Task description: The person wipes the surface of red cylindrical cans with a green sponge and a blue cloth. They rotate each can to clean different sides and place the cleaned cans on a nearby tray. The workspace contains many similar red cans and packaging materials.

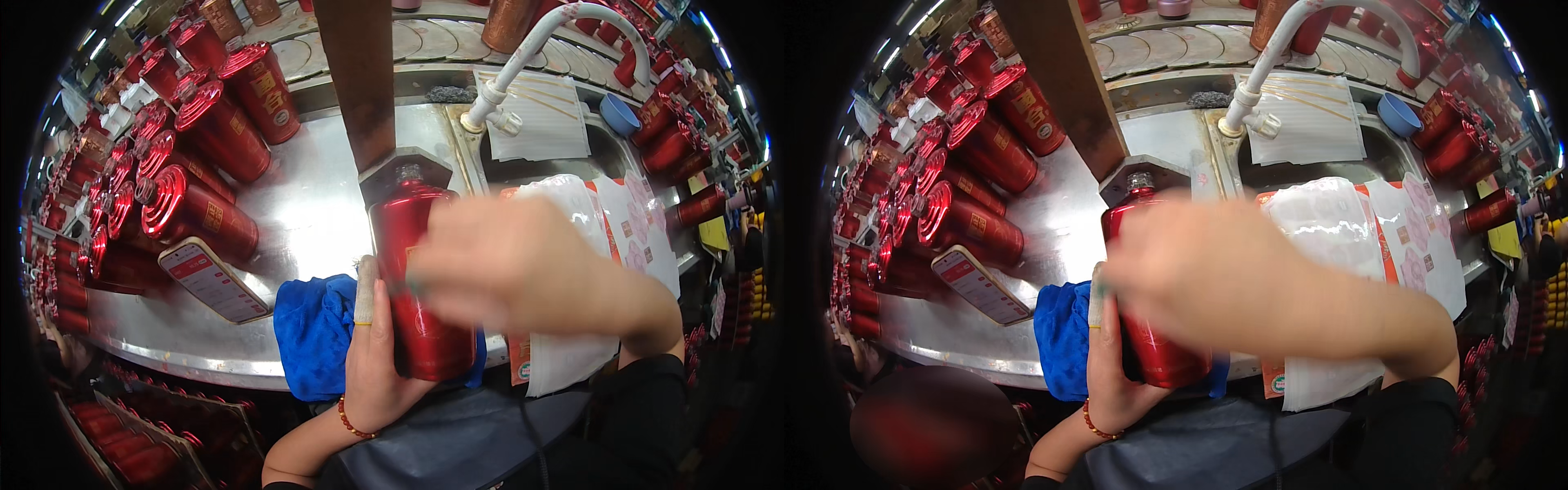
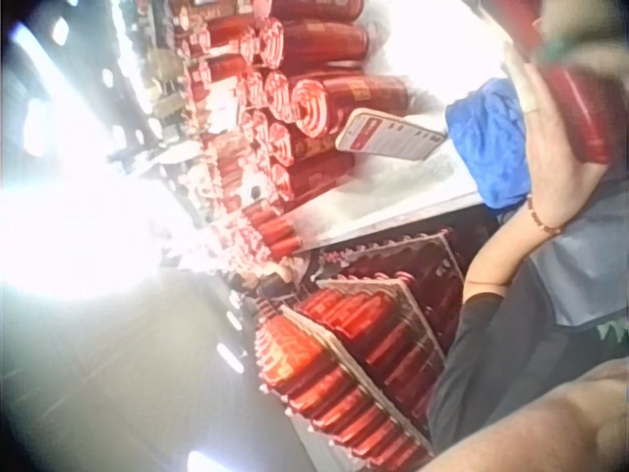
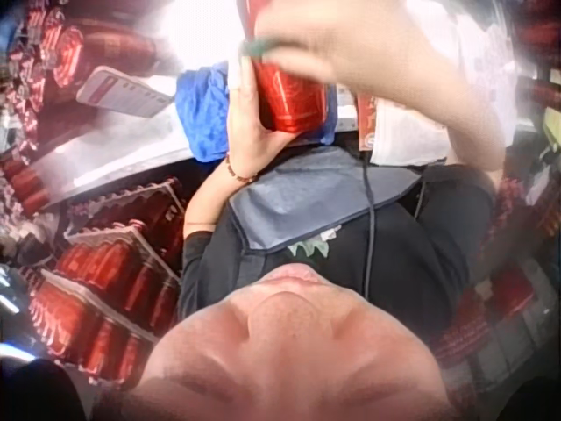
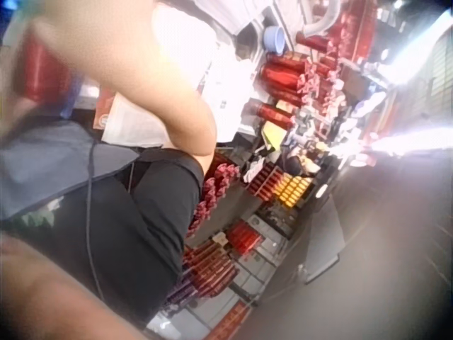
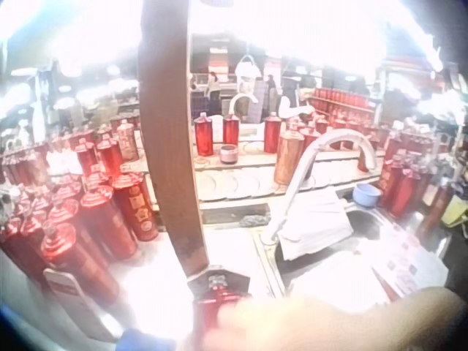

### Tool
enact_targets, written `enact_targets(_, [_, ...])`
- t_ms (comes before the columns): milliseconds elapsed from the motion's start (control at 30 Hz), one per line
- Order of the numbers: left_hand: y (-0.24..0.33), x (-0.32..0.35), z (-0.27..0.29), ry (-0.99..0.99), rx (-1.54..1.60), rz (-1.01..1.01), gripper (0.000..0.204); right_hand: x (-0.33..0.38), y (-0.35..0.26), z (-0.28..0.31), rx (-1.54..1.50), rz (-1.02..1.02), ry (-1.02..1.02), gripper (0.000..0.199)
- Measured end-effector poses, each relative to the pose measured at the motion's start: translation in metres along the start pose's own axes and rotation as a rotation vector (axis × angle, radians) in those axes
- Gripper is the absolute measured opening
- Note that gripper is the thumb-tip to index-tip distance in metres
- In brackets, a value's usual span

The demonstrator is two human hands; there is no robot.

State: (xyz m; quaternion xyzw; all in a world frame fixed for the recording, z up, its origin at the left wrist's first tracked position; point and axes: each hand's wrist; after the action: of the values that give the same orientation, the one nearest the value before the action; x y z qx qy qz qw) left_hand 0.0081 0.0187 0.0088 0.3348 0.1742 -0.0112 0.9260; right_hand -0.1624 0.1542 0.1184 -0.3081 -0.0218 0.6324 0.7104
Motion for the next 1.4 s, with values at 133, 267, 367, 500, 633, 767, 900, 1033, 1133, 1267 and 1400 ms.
enact_targets(133, [-0.007,0.005,-0.003,0.022,-0.053,-0.014,0.121,-0.013,0.006,0.023,0.114,0.001,0.090,0.015])
enact_targets(267, [-0.004,0.001,0.001,0.029,-0.060,-0.048,0.122,-0.012,0.011,0.009,0.177,-0.052,0.073,0.015])
enact_targets(367, [-0.004,0.001,0.004,0.023,-0.141,-0.055,0.125,-0.007,0.033,0.043,0.408,-0.055,0.296,0.015])
enact_targets(500, [-0.005,0.013,0.002,0.082,-0.204,-0.065,0.137,0.037,0.010,0.052,-0.099,-0.234,0.204,0.034])
enact_targets(633, [0.011,-0.006,0.006,-0.096,-0.397,-0.273,0.110,0.116,0.057,0.085,-0.271,-0.560,0.515,0.030])
enact_targets(767, [-0.002,-0.001,0.000,0.032,-0.306,-0.287,0.104,0.222,0.076,0.123,-0.236,-0.880,0.791,0.027])
enact_targets(900, [-0.032,0.036,-0.006,-0.042,-0.224,-0.077,0.136,0.297,0.086,0.132,-0.300,-1.321,0.686,0.046])
enact_targets(1033, [-0.014,0.026,-0.006,0.014,-0.184,-0.009,0.136,0.284,0.107,0.107,-0.261,-1.331,0.508,0.048])
enact_targets(1133, [-0.001,0.014,0.002,0.025,-0.303,-0.168,0.135,0.249,0.145,0.095,-0.142,-1.205,0.423,0.041])
enact_targets(1267, [-0.002,0.023,-0.005,-0.060,-0.435,-0.113,0.134,0.225,0.242,0.101,-0.201,-1.168,0.616,0.037])
enact_targets(1400, [-0.009,0.027,-0.009,-0.031,-0.386,-0.085,0.133,0.224,0.340,0.091,-0.138,-1.198,0.694,0.040])
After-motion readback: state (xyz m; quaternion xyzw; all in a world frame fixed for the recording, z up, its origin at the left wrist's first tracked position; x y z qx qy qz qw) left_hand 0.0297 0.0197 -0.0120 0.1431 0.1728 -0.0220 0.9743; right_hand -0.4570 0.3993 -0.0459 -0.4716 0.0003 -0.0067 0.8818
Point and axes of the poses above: each hand's wrist, its own x-axis away from the middle knuckle, its own z-axis out of the back of the hand, y = z × x, and after that the axes turned 13 degrees about -x, right-handed
